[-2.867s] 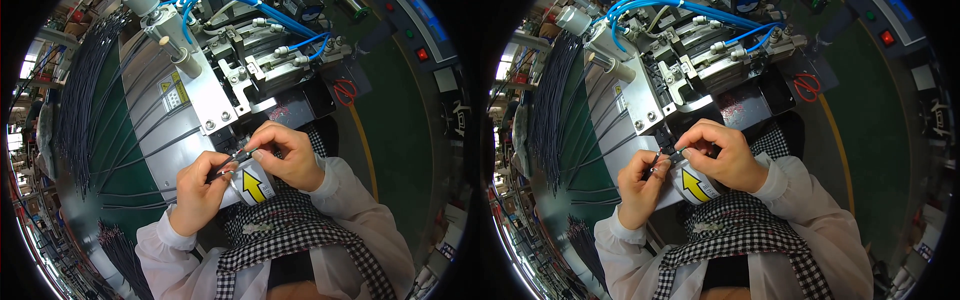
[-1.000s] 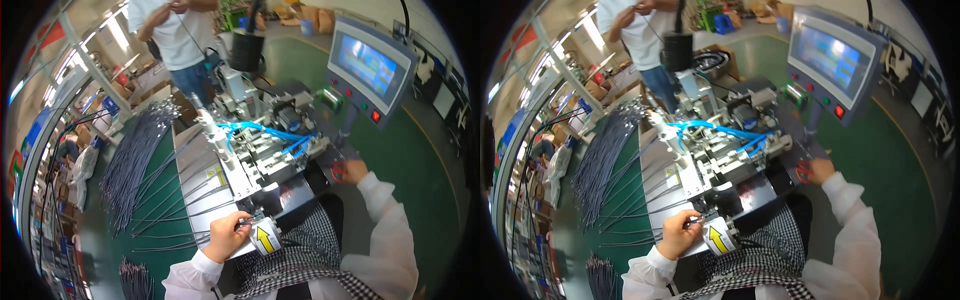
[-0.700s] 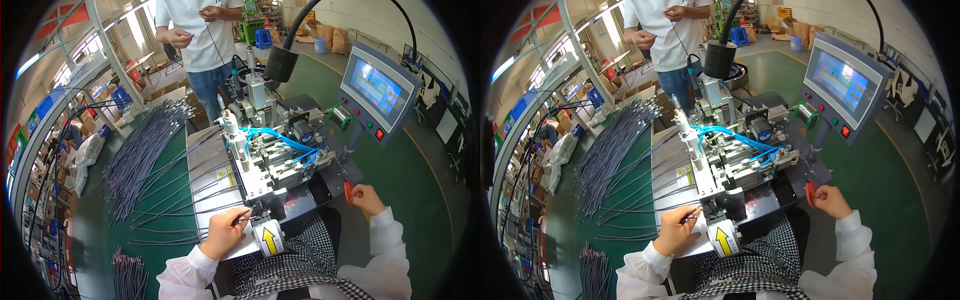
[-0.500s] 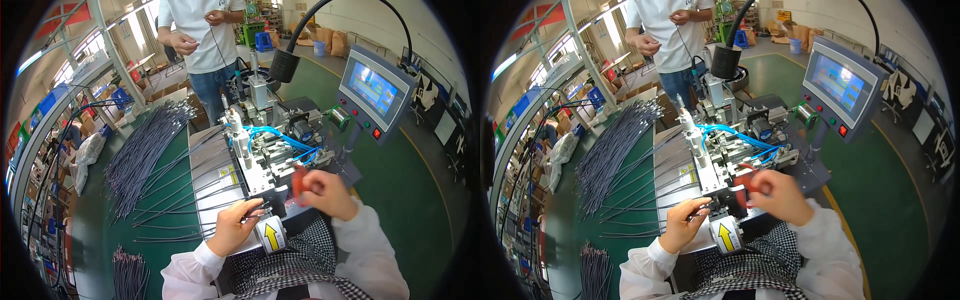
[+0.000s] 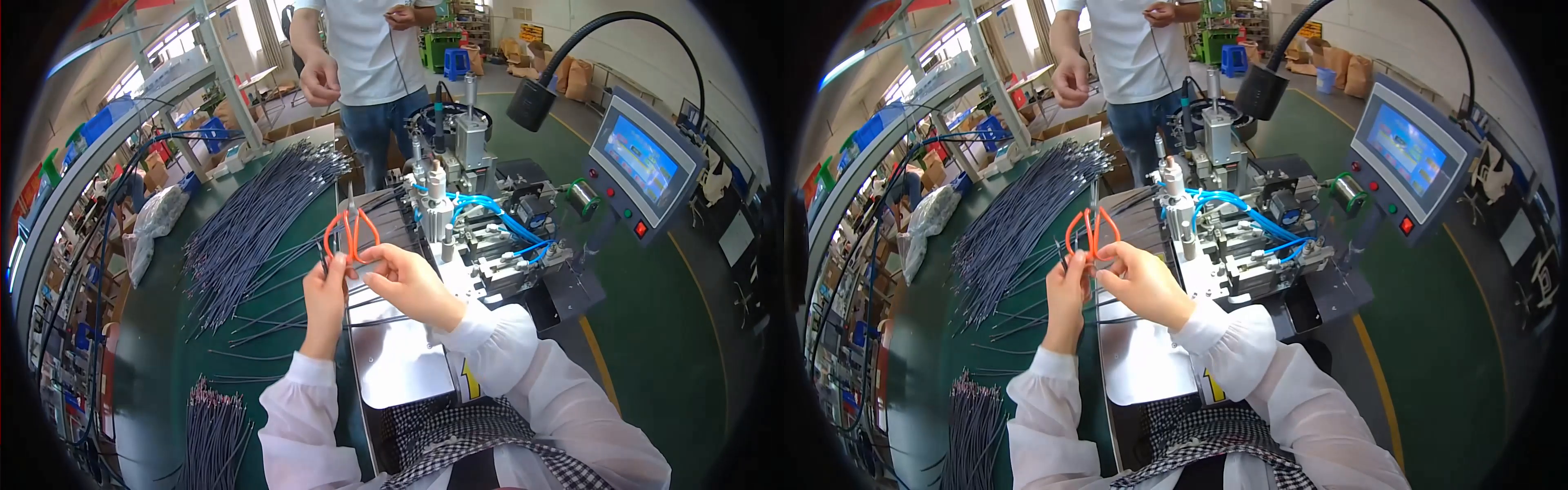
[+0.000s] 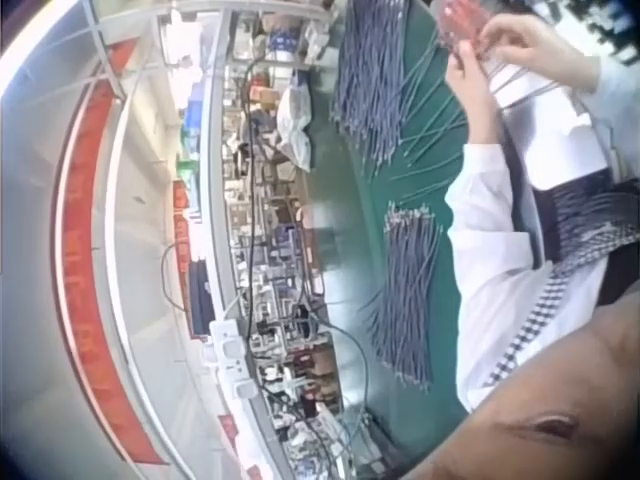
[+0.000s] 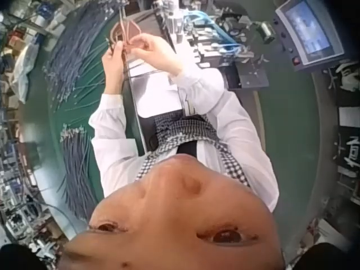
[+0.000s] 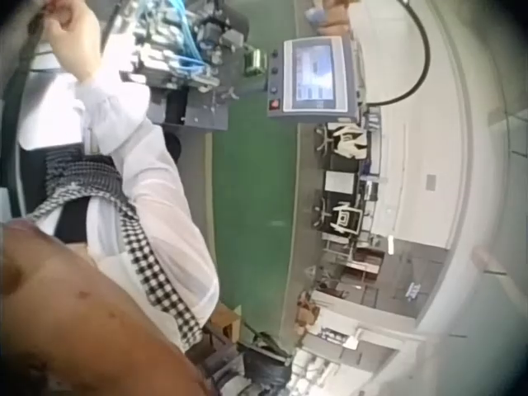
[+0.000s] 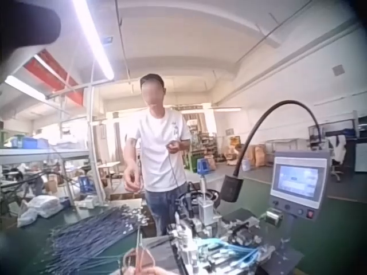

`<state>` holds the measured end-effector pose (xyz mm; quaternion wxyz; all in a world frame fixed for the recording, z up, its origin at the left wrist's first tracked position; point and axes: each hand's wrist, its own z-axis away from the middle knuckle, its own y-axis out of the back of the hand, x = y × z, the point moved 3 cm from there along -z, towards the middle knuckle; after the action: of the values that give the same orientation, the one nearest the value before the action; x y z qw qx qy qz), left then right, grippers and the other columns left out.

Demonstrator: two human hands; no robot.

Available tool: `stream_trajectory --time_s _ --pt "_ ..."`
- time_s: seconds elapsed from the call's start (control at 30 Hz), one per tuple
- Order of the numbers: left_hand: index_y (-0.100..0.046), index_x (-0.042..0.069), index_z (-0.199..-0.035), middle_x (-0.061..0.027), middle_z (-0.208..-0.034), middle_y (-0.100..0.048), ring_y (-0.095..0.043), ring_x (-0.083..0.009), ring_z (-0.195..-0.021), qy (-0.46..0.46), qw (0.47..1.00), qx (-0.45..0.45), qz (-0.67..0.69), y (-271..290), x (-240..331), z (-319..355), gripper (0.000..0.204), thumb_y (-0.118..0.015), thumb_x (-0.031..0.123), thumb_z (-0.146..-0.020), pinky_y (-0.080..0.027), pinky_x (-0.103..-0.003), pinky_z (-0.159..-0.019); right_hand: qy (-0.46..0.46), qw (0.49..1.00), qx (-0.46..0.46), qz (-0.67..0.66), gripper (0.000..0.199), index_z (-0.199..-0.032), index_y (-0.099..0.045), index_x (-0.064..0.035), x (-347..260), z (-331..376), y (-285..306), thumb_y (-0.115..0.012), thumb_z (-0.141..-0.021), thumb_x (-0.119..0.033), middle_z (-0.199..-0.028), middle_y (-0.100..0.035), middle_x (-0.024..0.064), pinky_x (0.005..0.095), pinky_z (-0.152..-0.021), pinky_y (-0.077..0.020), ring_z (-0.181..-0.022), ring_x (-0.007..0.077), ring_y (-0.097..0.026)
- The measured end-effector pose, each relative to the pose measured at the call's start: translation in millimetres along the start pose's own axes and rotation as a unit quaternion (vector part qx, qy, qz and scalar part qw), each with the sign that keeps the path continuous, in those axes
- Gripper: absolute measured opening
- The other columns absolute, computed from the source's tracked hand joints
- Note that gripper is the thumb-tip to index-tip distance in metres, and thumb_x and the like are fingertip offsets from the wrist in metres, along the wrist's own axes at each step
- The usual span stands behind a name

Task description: Assembling and terminating wires using an industrial machine and hand tools.

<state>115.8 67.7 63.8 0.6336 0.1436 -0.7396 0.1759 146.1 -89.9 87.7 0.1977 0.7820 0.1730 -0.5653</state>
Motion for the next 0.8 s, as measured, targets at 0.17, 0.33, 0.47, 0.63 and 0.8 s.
stream_trajectory --time_s 0.17,0.33,0.47,0.63,0.8 --pt "-0.059 0.006 -0.086 0.0006 -0.066 -0.053 -0.032 -0.0043 -0.04 0.086 0.994 -0.021 0.067 18 -25 -61 0.022 -0.056 0.026 -0.095 -0.025 -0.022 -0.037 0.023 0.997 -0.068 0.007 0.022 -0.104 -0.061 0.001 -3 26 4 -0.062 -0.087 -0.013 -0.074 -0.059 0.0015 0.025 -0.054 -0.0406 -0.059 0.0077 -0.049" --pt "-0.057 0.006 -0.087 0.001 -0.065 -0.05 -0.029 -0.0052 -0.039 0.186 0.982 -0.022 0.022 39 -61 -116 0.022 -0.055 0.026 -0.096 -0.024 -0.023 -0.038 0.006 0.994 -0.101 0.036 0.02 -0.104 -0.062 -0.0004 -3 54 19 -0.061 -0.087 -0.011 -0.075 -0.059 0.0013 0.0238 -0.053 -0.0402 -0.058 0.0069 -0.047" --pt "-0.058 0.005 -0.086 0.0017 -0.063 -0.048 -0.028 -0.0055 -0.039 0.225 0.973 -0.023 0.043 47 -79 -144 0.021 -0.056 0.025 -0.095 -0.021 -0.025 -0.037 -0.003 0.99 -0.124 0.064 0.019 -0.104 -0.063 -0.0018 -8 69 22 -0.062 -0.087 -0.01 -0.075 -0.058 0.0013 0.0227 -0.053 -0.0395 -0.058 0.0063 -0.046" --pt "-0.058 0.005 -0.088 0.0013 -0.063 -0.047 -0.026 -0.0057 -0.04 0.285 0.957 -0.039 0.043 40 -93 -151 0.018 -0.055 0.022 -0.095 -0.02 -0.025 -0.038 0.027 0.987 -0.128 0.091 0.018 -0.103 -0.064 -0.0027 -7 79 27 -0.062 -0.087 -0.011 -0.076 -0.059 0.0017 0.0231 -0.053 -0.0404 -0.056 0.0075 -0.046" --pt "-0.056 0.005 -0.091 0.0002 -0.063 -0.047 -0.027 -0.0065 -0.041 0.326 0.944 -0.048 0.014 55 -97 -141 0.011 -0.053 0.015 -0.094 -0.021 -0.024 -0.038 0.027 0.987 -0.143 0.073 0.018 -0.102 -0.064 -0.003 -9 88 30 -0.063 -0.087 -0.012 -0.077 -0.06 0.0024 0.0238 -0.054 -0.0421 -0.056 0.0083 -0.048"
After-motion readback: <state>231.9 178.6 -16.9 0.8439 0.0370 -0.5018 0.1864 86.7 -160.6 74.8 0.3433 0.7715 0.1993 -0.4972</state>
